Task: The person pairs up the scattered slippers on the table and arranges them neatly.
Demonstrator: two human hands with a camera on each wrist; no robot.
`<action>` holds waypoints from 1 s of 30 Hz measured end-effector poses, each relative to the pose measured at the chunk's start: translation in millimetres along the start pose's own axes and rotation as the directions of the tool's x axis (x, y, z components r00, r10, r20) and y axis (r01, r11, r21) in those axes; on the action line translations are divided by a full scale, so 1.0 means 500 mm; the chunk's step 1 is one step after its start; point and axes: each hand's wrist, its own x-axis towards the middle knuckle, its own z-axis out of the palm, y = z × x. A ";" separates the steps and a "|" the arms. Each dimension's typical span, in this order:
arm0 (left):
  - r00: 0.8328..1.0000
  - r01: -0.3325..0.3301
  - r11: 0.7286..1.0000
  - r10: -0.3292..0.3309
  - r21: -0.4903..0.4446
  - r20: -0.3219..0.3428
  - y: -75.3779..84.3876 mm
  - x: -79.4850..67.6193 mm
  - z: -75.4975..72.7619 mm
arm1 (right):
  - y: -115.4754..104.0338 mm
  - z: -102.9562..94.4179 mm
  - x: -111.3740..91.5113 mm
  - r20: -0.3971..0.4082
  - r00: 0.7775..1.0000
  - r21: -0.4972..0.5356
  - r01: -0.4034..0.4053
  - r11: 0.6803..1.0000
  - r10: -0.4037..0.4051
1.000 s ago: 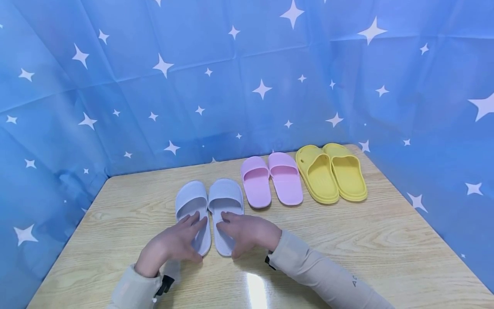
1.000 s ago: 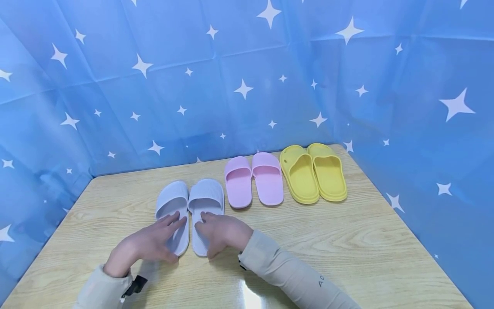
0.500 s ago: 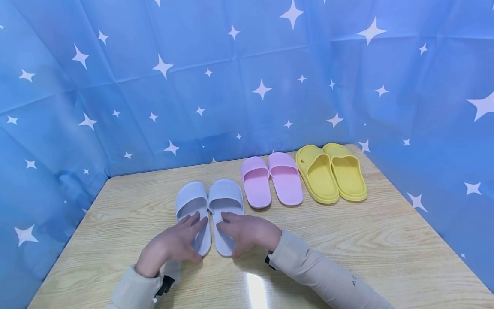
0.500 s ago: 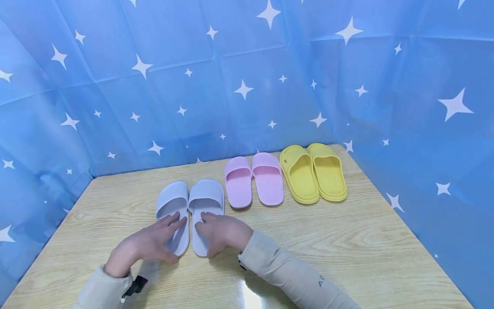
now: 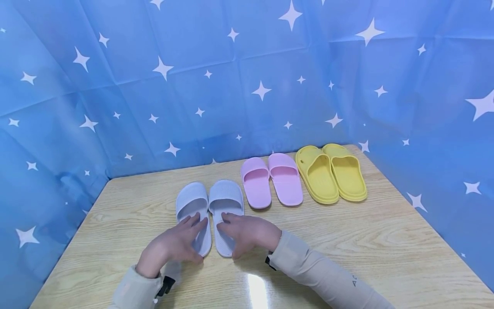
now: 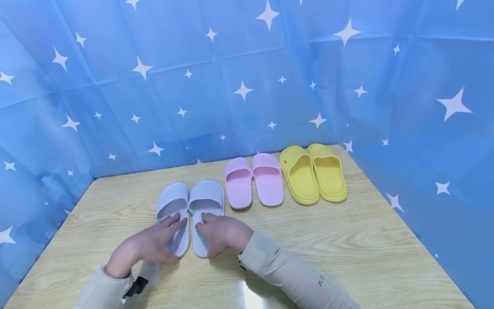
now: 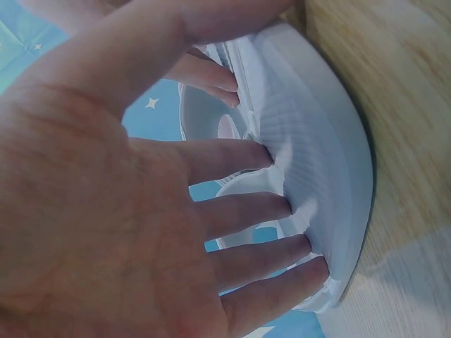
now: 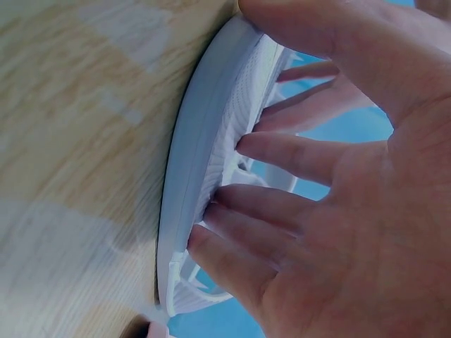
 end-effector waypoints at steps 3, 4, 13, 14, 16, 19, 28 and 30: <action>1.000 0.002 1.000 -0.002 -0.004 0.003 0.000 0.001 0.000 | 0.000 -0.001 -0.001 0.007 1.000 0.007 -0.003 1.000 0.003; 1.000 0.003 1.000 -0.003 -0.004 0.003 0.000 0.001 0.000 | -0.001 -0.001 -0.001 0.009 1.000 0.009 -0.003 1.000 0.003; 1.000 0.012 1.000 -0.012 -0.010 0.009 -0.001 0.001 -0.001 | 0.000 -0.001 -0.001 0.007 1.000 0.002 -0.001 1.000 0.001; 1.000 0.011 1.000 -0.010 -0.013 0.009 -0.002 0.000 -0.001 | 0.000 -0.001 -0.001 0.006 1.000 0.000 0.000 1.000 0.000; 1.000 0.008 1.000 -0.008 -0.018 0.007 -0.002 0.000 -0.002 | 0.000 -0.002 -0.001 0.004 1.000 -0.005 0.002 1.000 -0.002; 1.000 0.005 1.000 -0.005 -0.027 0.004 -0.004 0.000 -0.003 | -0.001 -0.002 0.000 0.003 1.000 -0.007 0.001 1.000 -0.001; 1.000 0.008 0.999 -0.007 -0.034 0.005 -0.005 0.001 -0.003 | 0.003 0.000 0.002 0.002 1.000 0.003 0.008 1.000 -0.008; 1.000 0.007 0.999 -0.007 -0.033 0.005 -0.005 0.001 -0.004 | 0.004 0.000 0.003 0.002 1.000 0.003 0.007 1.000 -0.007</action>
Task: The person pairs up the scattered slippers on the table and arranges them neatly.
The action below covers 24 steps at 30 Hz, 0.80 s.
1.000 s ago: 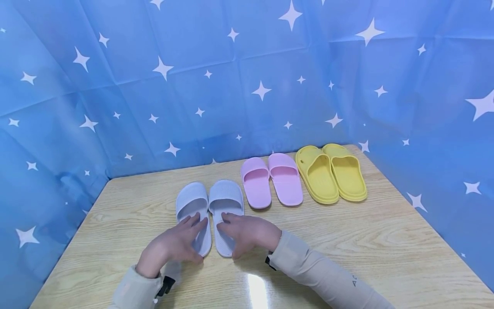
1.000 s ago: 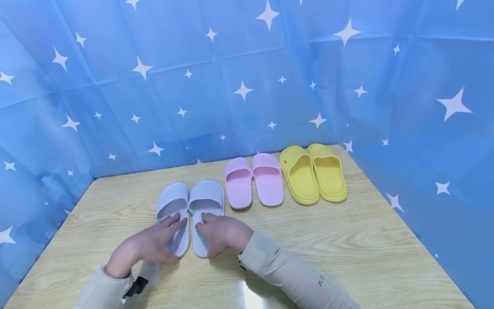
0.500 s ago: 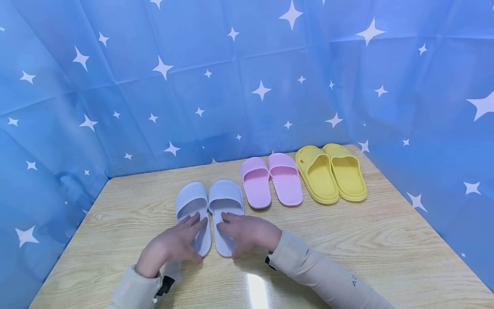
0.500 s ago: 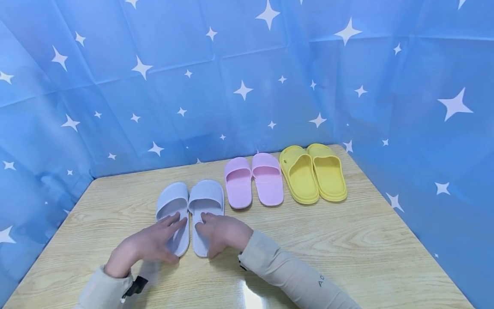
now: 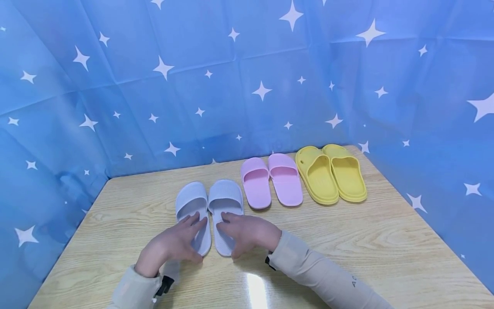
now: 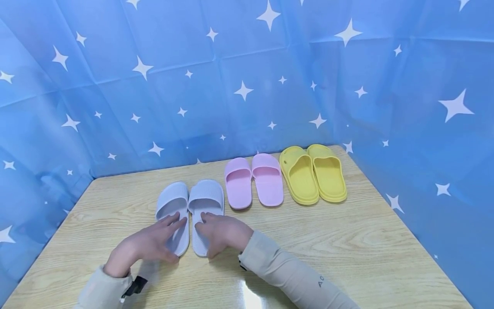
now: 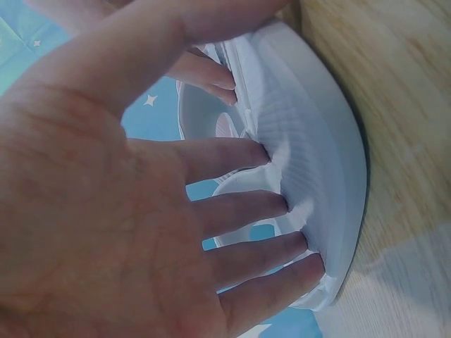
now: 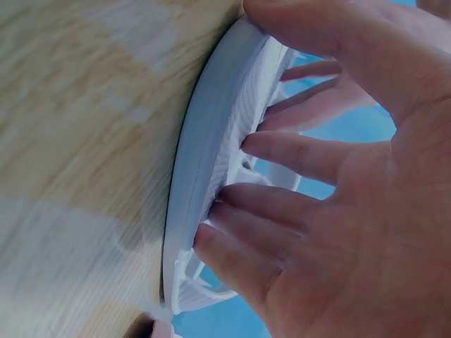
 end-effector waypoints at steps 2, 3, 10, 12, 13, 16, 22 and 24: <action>1.000 0.001 1.000 -0.001 -0.002 0.001 0.000 0.000 0.000 | 0.001 0.000 0.001 -0.005 1.000 -0.001 0.003 1.000 -0.003; 1.000 0.002 1.000 -0.001 -0.003 0.001 0.000 0.000 0.000 | 0.001 0.000 0.000 -0.006 1.000 0.001 0.002 1.000 -0.002; 1.000 -0.001 1.000 0.001 -0.004 0.000 0.000 -0.002 -0.001 | 0.001 0.000 -0.001 -0.002 1.000 0.024 -0.004 1.000 0.004; 1.000 -0.001 1.000 0.001 -0.001 -0.004 0.000 -0.002 0.000 | 0.000 0.000 -0.001 -0.002 1.000 0.023 -0.007 1.000 0.007; 1.000 -0.002 1.000 0.002 0.001 -0.005 0.000 -0.002 0.001 | 0.000 0.000 -0.002 -0.002 1.000 0.023 -0.007 1.000 0.007; 1.000 -0.004 1.000 0.004 0.005 -0.007 0.000 -0.002 0.001 | -0.001 -0.001 -0.003 -0.001 1.000 0.023 -0.004 1.000 0.004; 1.000 -0.006 1.000 0.006 0.004 -0.006 0.000 -0.002 0.002 | -0.001 -0.001 -0.003 0.008 1.000 0.032 -0.008 0.999 0.008; 1.000 -0.008 1.000 0.008 0.006 -0.009 -0.001 -0.001 0.003 | -0.001 -0.002 -0.004 0.007 1.000 0.034 -0.010 0.999 0.009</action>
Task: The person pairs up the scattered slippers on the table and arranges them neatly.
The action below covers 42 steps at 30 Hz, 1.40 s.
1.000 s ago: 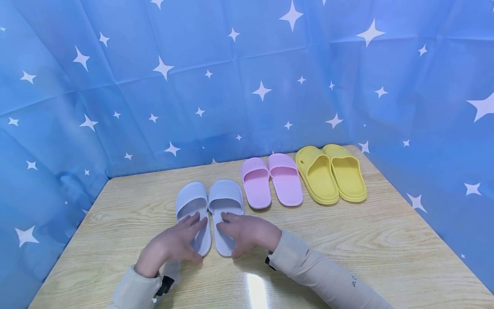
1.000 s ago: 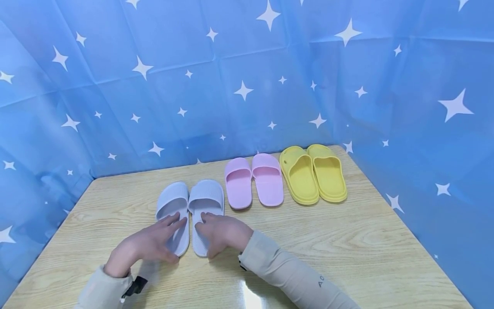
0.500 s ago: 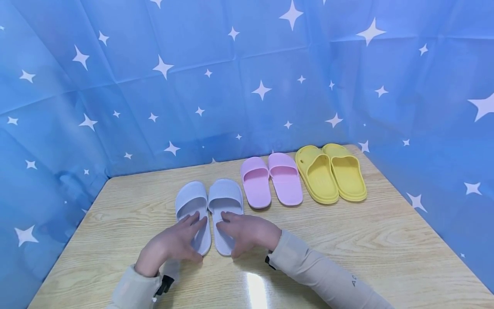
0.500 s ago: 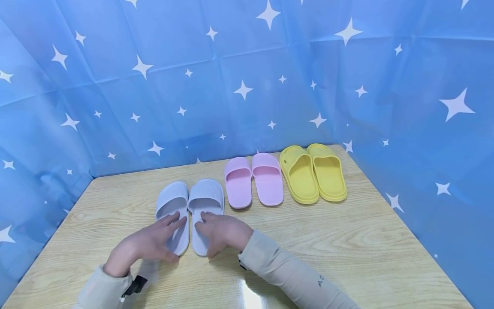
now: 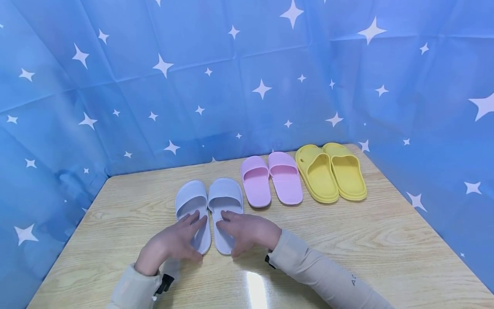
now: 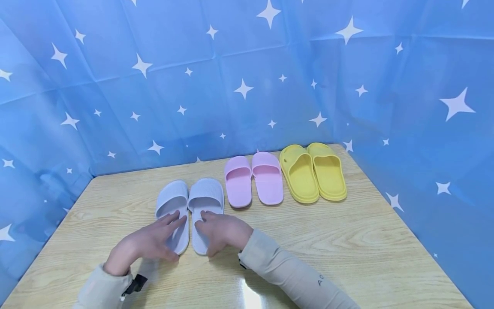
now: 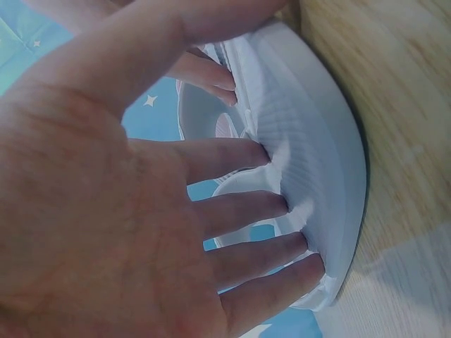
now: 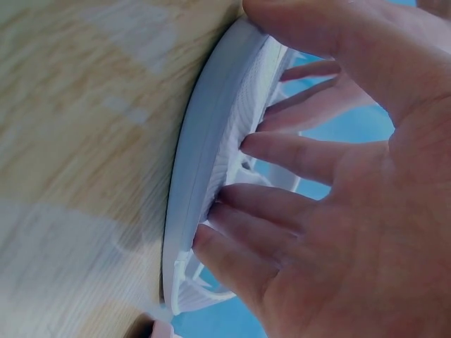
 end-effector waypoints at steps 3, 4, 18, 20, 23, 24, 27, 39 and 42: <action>1.000 -0.003 1.000 0.003 0.008 -0.008 0.000 0.001 0.000 | 0.000 -0.001 -0.001 -0.003 1.000 0.000 -0.001 1.000 0.001; 1.000 -0.004 1.000 0.004 0.009 -0.009 -0.001 0.001 0.000 | 0.000 -0.001 -0.001 -0.003 1.000 0.000 -0.001 1.000 0.001; 1.000 0.003 1.000 -0.003 0.003 0.005 -0.002 0.001 0.000 | 0.000 0.001 0.000 0.012 1.000 -0.012 -0.008 1.000 0.008; 1.000 0.005 1.000 -0.005 0.004 0.008 -0.002 0.001 0.001 | 0.000 0.001 0.000 0.010 1.000 -0.010 -0.006 1.000 0.007; 1.000 0.007 1.000 -0.007 0.004 0.009 -0.002 0.002 0.001 | 0.000 -0.001 0.000 0.006 1.000 -0.004 -0.003 1.000 0.003; 1.000 0.006 1.000 -0.006 0.003 0.009 -0.002 0.002 0.001 | 0.001 -0.001 0.000 0.007 1.000 -0.003 -0.004 1.000 0.004; 1.000 0.006 1.000 -0.006 0.003 0.008 -0.002 0.002 0.001 | 0.001 -0.001 0.000 0.009 1.000 0.004 -0.004 1.000 0.004; 1.000 0.010 1.000 -0.010 0.006 -0.003 0.001 0.001 0.000 | -0.001 -0.002 -0.002 0.014 1.000 0.017 -0.015 1.000 0.015; 1.000 0.006 1.000 -0.006 0.009 -0.003 0.001 0.001 0.000 | 0.000 -0.002 -0.003 0.010 1.000 0.010 -0.014 1.000 0.014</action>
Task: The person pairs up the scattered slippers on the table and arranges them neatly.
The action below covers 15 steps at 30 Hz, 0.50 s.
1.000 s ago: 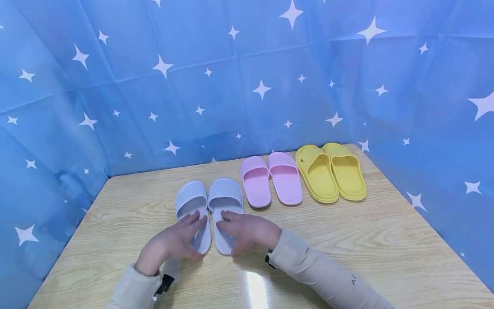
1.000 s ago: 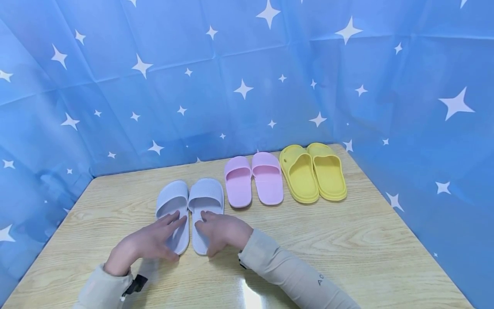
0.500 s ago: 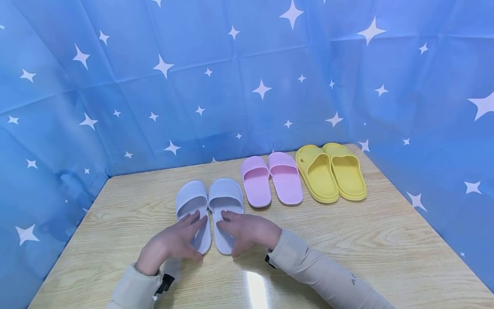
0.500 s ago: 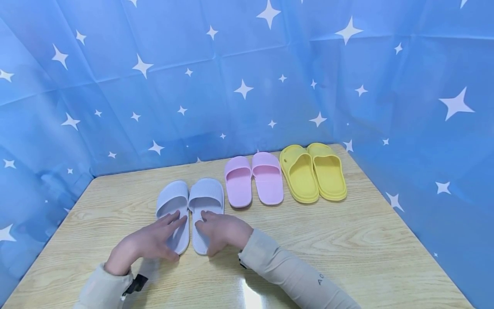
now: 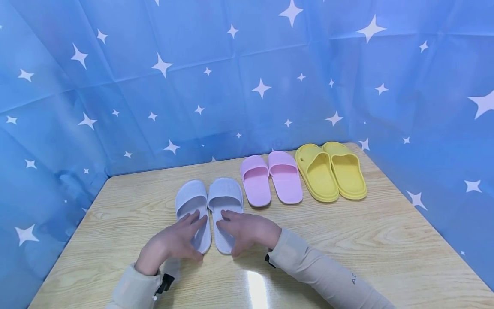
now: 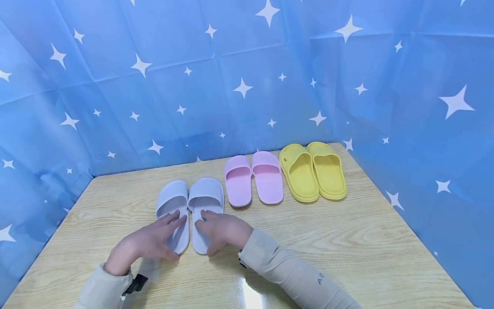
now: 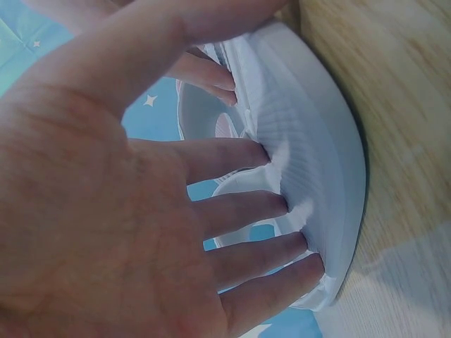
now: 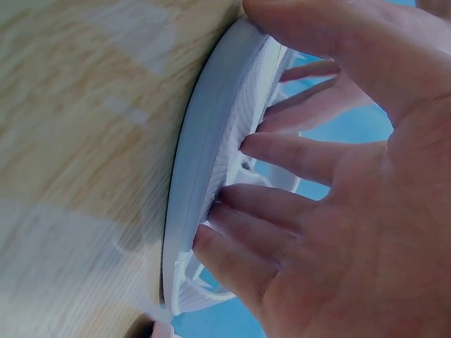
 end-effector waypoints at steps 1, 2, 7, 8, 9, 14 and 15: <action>1.000 -0.001 1.000 0.001 0.000 0.000 0.000 0.000 0.000 | 0.000 0.000 0.000 -0.002 1.000 -0.003 0.002 1.000 -0.002; 1.000 -0.002 1.000 0.002 0.001 0.001 0.000 0.000 0.000 | 0.000 0.000 0.000 -0.003 1.000 -0.005 0.004 1.000 -0.004; 1.000 -0.007 1.000 0.007 0.003 0.006 -0.001 0.001 -0.001 | 0.000 0.000 0.002 -0.008 1.000 -0.006 0.012 1.000 -0.012; 1.000 -0.008 1.000 0.008 0.003 0.008 -0.001 0.001 -0.001 | 0.001 0.001 0.002 -0.007 1.000 -0.005 0.012 1.000 -0.012; 1.000 -0.008 1.000 0.008 0.001 0.009 -0.002 0.000 -0.001 | 0.001 0.001 0.003 -0.007 1.000 -0.006 0.011 1.000 -0.011; 1.000 -0.006 1.000 0.006 -0.012 0.015 -0.002 -0.002 -0.003 | 0.001 0.001 0.004 -0.013 1.000 -0.007 0.015 1.000 -0.015; 1.000 -0.006 1.000 0.006 -0.014 0.014 -0.002 -0.002 -0.003 | 0.001 0.000 0.004 -0.014 1.000 -0.005 0.016 1.000 -0.017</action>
